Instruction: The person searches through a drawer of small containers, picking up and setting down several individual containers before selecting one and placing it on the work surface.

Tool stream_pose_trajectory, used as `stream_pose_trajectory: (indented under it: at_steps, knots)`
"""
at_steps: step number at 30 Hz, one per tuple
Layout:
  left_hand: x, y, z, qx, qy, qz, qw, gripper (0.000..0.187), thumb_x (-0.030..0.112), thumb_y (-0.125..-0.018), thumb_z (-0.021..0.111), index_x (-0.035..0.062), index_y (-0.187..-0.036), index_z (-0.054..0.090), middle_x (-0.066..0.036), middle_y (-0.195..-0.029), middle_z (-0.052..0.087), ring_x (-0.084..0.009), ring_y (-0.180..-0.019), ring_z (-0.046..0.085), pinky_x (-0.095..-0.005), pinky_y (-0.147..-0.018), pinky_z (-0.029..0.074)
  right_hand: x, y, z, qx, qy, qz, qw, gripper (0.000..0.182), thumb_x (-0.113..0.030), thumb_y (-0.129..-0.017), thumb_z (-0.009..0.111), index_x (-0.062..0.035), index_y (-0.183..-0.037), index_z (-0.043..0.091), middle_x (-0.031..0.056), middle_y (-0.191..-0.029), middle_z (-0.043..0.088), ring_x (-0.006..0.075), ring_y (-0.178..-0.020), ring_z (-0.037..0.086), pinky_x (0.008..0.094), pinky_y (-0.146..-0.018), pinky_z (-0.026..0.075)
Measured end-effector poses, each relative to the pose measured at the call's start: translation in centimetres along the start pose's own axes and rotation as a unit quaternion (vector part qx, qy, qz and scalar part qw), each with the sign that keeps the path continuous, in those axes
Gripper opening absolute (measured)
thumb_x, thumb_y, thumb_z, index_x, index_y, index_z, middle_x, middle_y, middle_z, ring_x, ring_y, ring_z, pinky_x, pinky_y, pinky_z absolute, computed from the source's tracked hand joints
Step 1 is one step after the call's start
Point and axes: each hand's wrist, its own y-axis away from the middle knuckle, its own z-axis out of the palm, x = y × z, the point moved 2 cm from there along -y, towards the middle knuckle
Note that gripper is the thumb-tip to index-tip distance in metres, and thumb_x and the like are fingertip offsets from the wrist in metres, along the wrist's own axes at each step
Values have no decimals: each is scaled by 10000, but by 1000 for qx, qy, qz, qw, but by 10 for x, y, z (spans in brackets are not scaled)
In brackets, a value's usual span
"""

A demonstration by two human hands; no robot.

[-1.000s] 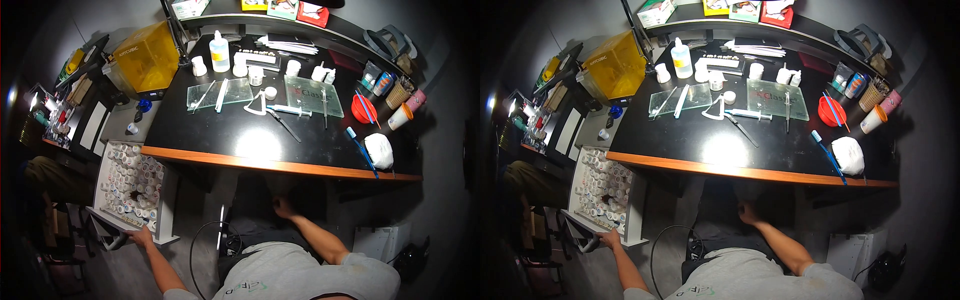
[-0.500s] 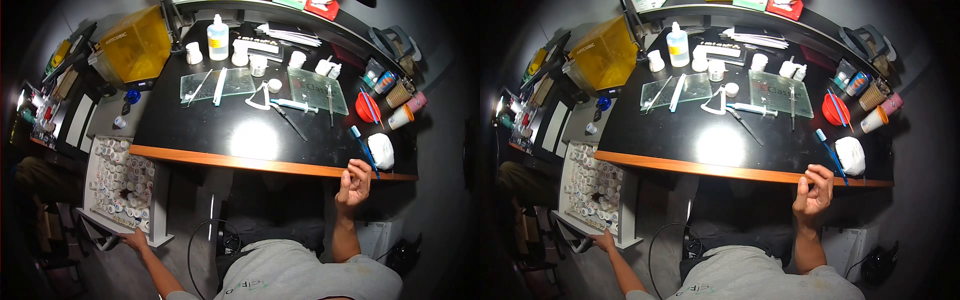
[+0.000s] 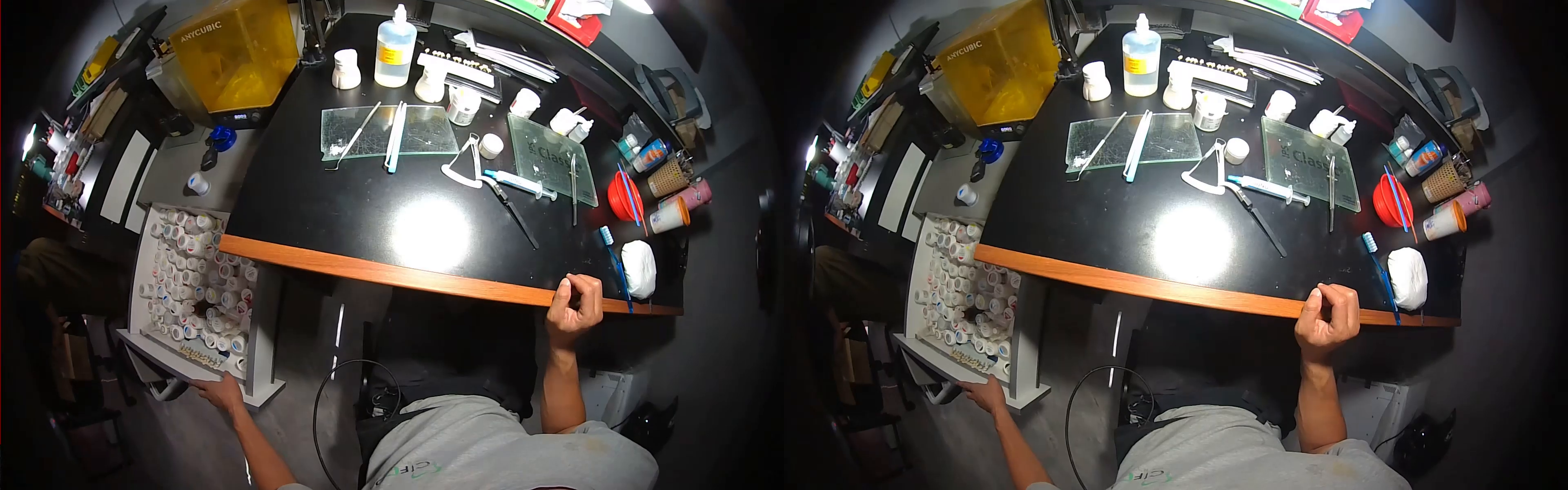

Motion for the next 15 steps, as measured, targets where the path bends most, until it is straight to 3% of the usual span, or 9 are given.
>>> stream_pose_trajectory:
  at_steps: [15]
  knots:
    - [9, 8, -13, -21, 12, 1, 1000, 1027, 188, -762, 672, -33, -1544, 45, -347, -1316, 427, -478, -1184, 512, -508, -999, 469, -4, -1, 2, 9, -1, -6, 1000, 35, 7, -794, 612, -4, -824, 625, 85, -760, 576, 176, -617, 531, 288, -497, 380]
